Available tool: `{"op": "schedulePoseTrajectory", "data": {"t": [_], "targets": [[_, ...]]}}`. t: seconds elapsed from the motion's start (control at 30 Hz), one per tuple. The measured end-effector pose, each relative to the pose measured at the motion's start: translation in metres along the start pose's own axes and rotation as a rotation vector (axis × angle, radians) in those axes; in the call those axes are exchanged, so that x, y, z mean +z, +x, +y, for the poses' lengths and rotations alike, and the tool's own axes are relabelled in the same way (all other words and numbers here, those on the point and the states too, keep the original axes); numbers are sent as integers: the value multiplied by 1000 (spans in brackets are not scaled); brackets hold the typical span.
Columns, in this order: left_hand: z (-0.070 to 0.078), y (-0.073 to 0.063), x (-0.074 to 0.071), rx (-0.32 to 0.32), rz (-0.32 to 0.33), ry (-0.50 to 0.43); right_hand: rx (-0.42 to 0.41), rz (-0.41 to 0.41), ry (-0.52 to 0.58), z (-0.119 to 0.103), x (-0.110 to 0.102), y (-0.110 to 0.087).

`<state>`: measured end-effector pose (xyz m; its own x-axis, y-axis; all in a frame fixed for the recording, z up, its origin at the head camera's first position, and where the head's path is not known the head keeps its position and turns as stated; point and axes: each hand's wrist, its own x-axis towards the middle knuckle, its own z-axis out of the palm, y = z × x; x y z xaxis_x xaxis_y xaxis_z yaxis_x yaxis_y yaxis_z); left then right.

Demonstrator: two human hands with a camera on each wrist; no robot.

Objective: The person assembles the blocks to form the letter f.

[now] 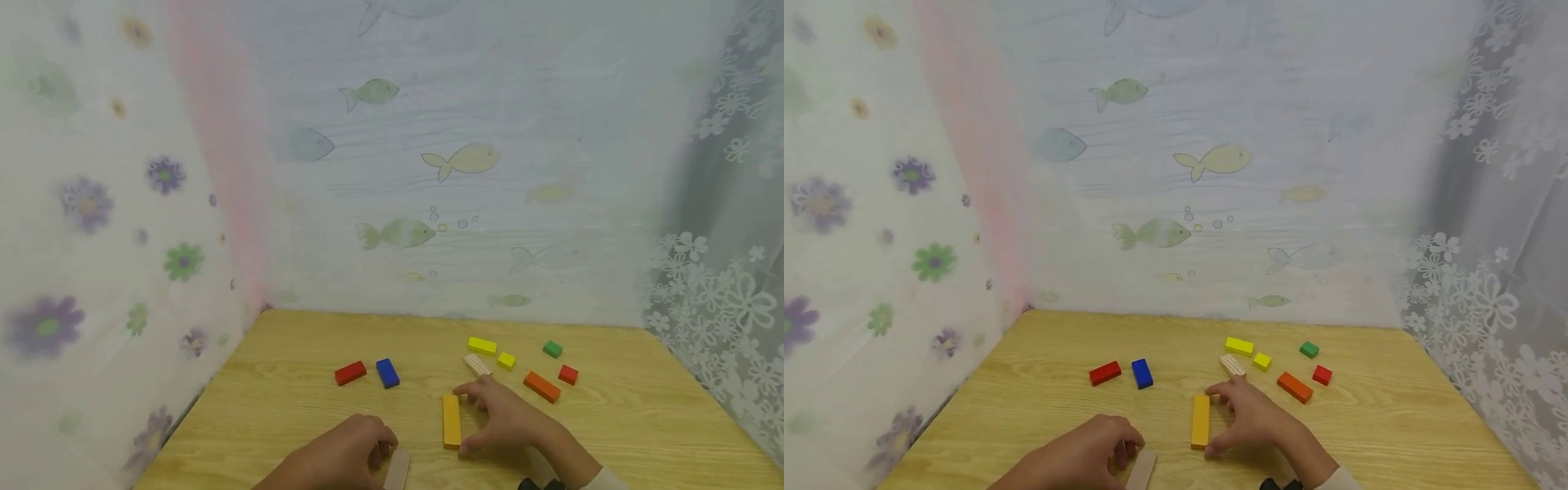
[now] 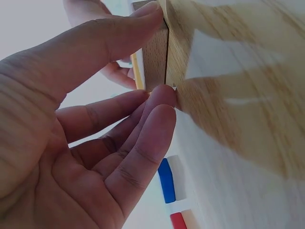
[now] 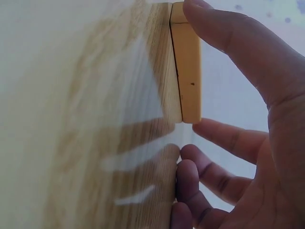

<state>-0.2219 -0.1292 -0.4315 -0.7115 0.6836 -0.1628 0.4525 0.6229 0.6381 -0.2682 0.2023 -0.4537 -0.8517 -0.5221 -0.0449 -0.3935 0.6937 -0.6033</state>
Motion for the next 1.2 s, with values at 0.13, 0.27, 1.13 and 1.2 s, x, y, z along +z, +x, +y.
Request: {"op": "schedulePoseTrajectory", "data": {"t": [0.13,0.27,1.13,1.2], "targets": [[0,1,1,10,3,17,-13,0,2,0,0,-2],[0,2,2,21,3,33,-13,4,-10,-1,-1,-3],[7,7,2,18,8,115,-42,48,-100,-1,-3,-3],[7,7,2,15,20,133,-55,62,-126,-2,-2,-1]]}}
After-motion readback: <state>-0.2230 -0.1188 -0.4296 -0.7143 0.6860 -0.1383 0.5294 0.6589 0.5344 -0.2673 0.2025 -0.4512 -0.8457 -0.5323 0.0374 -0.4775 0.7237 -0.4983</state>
